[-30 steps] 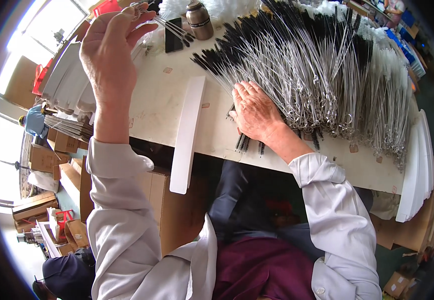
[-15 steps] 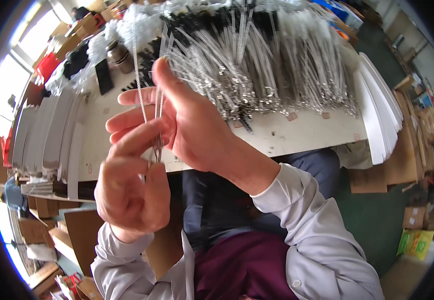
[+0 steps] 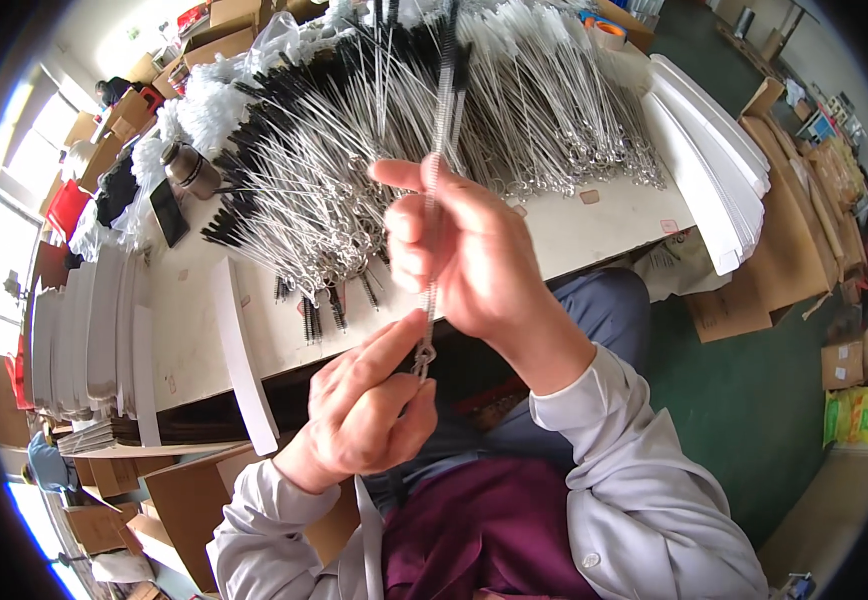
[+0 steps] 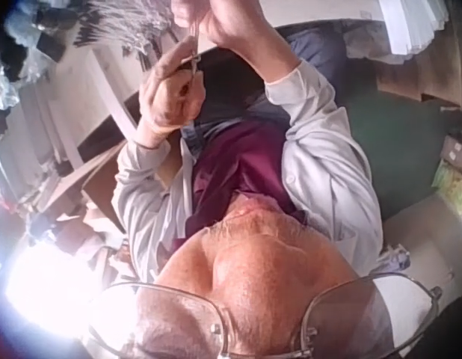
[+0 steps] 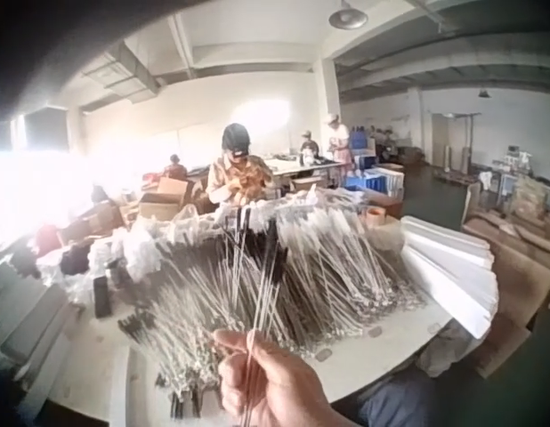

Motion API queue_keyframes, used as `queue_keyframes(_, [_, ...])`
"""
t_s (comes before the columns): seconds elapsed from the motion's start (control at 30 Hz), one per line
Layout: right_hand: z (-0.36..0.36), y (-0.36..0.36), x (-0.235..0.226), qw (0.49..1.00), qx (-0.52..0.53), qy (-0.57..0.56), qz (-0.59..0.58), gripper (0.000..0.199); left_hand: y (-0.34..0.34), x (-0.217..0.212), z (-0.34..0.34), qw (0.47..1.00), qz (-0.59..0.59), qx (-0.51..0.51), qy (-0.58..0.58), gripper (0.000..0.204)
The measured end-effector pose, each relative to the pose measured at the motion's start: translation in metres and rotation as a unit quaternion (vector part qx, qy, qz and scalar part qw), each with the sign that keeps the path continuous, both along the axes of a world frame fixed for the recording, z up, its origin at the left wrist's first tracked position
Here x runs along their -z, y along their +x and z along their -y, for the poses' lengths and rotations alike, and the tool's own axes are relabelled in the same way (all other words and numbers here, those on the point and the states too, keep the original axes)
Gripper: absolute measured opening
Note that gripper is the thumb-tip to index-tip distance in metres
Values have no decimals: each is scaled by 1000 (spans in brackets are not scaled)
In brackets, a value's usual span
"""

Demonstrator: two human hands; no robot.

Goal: Packing bundles of small wire-like brushes into white cardboard boxes.

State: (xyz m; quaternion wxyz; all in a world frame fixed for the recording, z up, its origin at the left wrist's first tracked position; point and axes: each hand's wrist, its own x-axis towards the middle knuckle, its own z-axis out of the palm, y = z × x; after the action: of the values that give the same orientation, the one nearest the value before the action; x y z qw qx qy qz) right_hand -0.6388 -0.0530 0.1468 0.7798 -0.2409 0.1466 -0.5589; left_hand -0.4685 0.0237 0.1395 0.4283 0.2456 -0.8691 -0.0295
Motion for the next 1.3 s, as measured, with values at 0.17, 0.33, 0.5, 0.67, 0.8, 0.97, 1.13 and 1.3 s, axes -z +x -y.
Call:
queue_keyframes(0.17, [-2, -43, 39, 992, 100, 44, 69, 61, -35, 30, 13, 997, -22, 32, 65, 24])
queue_keyframes(0.33, [3, -75, 56, 965, 247, 80, -23, 47, -63, 51, 25, 990, 31, 52, 128, 16])
queue_keyframes(0.5, [24, -122, 96, 911, 358, 75, -191, 33, -82, 42, 78, 986, 87, -49, 136, 8])
queue_keyframes(0.67, [39, -135, 151, 872, 369, 27, -322, 32, -120, 47, 173, 980, 147, -135, 7, 13])
queue_keyframes(0.8, [41, -133, 161, 862, 373, 9, -342, 31, -139, 68, 219, 960, 220, -175, -13, 17])
queue_keyframes(0.97, [40, -136, 164, 846, 391, -17, -362, 32, -158, 86, 237, 908, 312, -269, -75, 20])
queue_keyframes(1.13, [40, -135, 163, 844, 381, 4, -378, 30, -175, 82, 234, 867, 376, -313, -94, 20])
queue_keyframes(1.3, [37, -133, 159, 849, 371, 8, -376, 30, -177, 72, 236, 818, 500, -285, -16, 28])
